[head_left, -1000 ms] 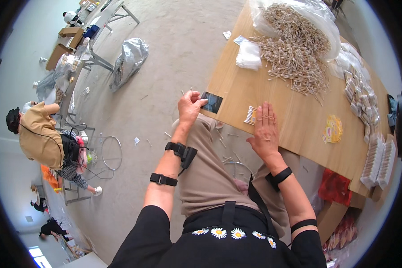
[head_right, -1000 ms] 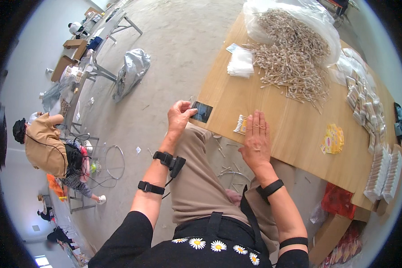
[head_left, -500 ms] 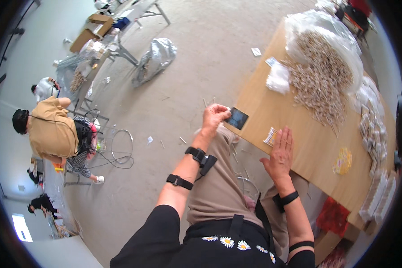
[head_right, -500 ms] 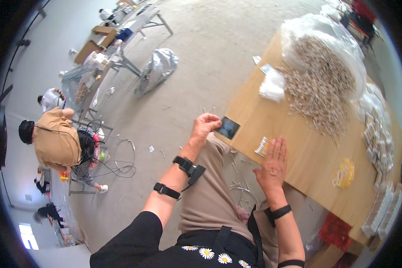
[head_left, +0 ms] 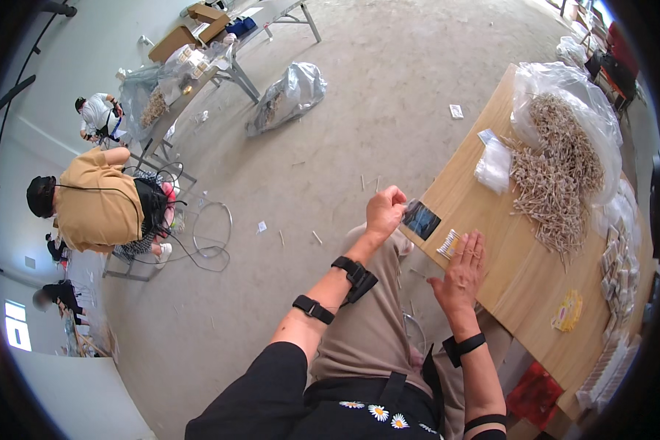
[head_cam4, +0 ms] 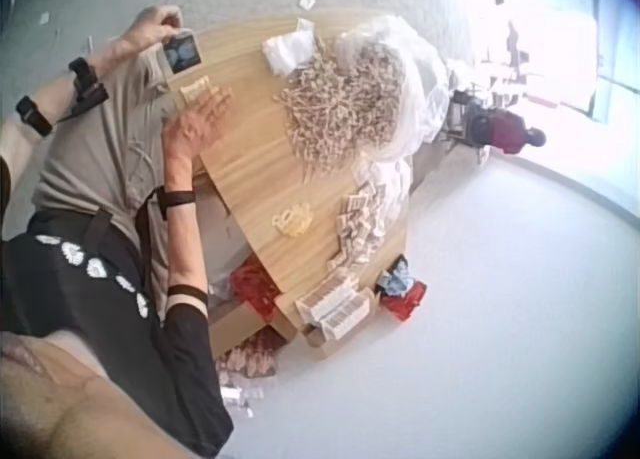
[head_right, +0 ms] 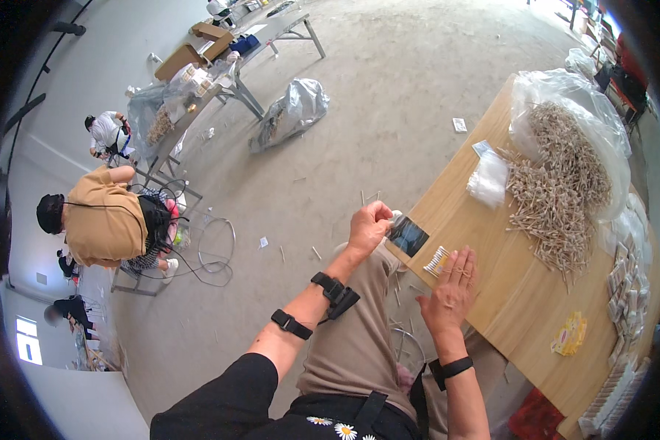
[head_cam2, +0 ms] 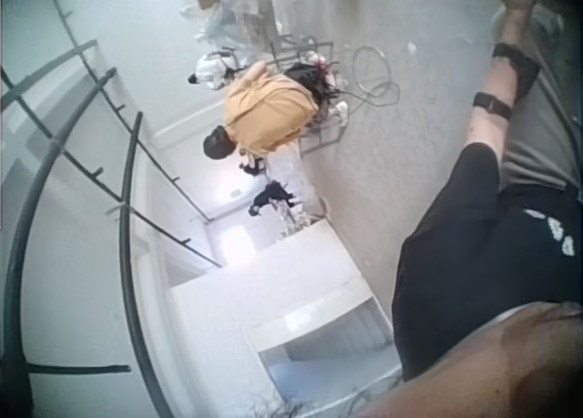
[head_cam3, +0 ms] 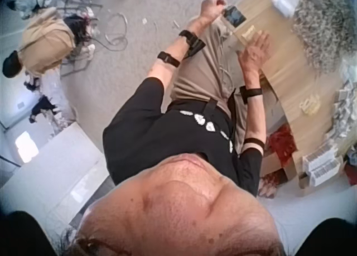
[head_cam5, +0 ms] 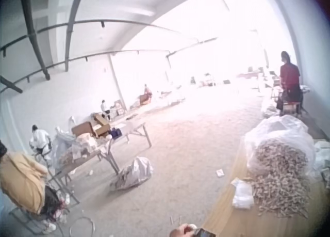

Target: Packaging cotton swabs into small plastic bags.

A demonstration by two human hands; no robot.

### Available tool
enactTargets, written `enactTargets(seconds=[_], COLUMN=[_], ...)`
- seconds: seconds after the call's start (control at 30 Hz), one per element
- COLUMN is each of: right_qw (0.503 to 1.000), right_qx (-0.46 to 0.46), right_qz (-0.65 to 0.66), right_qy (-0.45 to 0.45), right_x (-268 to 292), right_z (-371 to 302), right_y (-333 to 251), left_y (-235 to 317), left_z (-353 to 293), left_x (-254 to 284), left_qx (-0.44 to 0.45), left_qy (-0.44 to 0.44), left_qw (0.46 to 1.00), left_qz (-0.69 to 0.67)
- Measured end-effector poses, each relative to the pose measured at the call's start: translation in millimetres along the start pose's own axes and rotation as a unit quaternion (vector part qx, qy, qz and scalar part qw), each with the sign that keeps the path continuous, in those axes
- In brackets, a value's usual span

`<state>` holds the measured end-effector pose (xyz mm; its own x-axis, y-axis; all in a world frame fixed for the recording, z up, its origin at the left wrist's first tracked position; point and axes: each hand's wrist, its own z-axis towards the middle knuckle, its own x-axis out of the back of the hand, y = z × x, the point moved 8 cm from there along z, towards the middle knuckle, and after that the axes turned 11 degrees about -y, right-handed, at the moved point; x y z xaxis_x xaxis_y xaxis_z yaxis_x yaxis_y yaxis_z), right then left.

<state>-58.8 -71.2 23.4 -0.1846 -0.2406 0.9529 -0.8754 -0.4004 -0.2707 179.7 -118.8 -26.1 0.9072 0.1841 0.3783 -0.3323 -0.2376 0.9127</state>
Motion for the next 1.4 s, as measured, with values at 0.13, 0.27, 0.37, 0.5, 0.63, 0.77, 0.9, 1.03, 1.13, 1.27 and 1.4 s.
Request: enactTargets(seconds=[0.13, 0.27, 0.37, 0.5, 0.63, 0.77, 0.9, 1.03, 1.13, 1.27, 1.4], right_qw=[0.999, 1.0, 1.0, 0.999, 0.999, 0.999, 0.999, 0.999, 0.999, 1.0, 0.998], right_qx=[-0.017, 0.011, 0.025, 0.031, 0.05, 0.038, 0.033, 0.03, 0.018, 0.011, 0.023], right_qz=[-0.006, 0.0, 0.002, -0.007, -0.014, -0.004, -0.018, -0.018, -0.021, -0.027, -0.026], right_qy=[-0.028, -0.017, -0.015, -0.029, 0.01, -0.031, -0.026, -0.024, -0.024, -0.004, 0.059], right_x=[-5.9, -13.5, -11.7, -14.2, -20.7, -21.3, -24.0, -23.3, -23.8, -25.2, -27.3], right_z=[14.2, 29.6, 37.3, 44.8, 54.8, 68.6, 75.9, 77.7, 80.7, 82.5, 82.5], right_y=[-11.3, -29.5, -43.6, -53.3, -63.2, -73.6, -76.9, -78.3, -79.7, -79.6, -74.8], left_y=[25.2, 48.1, 56.7, 63.0, 73.0, 76.6, 73.8, 72.4, 70.2, 61.7, 57.0], left_z=[-4.1, -8.0, -10.9, -13.5, -18.3, -21.0, -19.9, -19.6, -18.4, -12.5, -11.5], left_x=[7.0, 10.9, 13.0, 10.3, 7.6, 5.4, 6.2, 7.2, 7.7, 11.4, 15.0], left_qx=[-0.063, -0.117, -0.144, -0.17, -0.194, -0.204, -0.199, -0.192, -0.194, -0.16, -0.136], left_qy=[0.049, 0.056, 0.051, 0.044, 0.041, 0.034, 0.031, 0.026, 0.025, 0.005, -0.055], left_qw=[0.99, 0.969, 0.96, 0.957, 0.95, 0.941, 0.944, 0.947, 0.949, 0.962, 0.977], left_qz=[0.118, 0.212, 0.233, 0.229, 0.243, 0.269, 0.261, 0.256, 0.248, 0.222, 0.158])
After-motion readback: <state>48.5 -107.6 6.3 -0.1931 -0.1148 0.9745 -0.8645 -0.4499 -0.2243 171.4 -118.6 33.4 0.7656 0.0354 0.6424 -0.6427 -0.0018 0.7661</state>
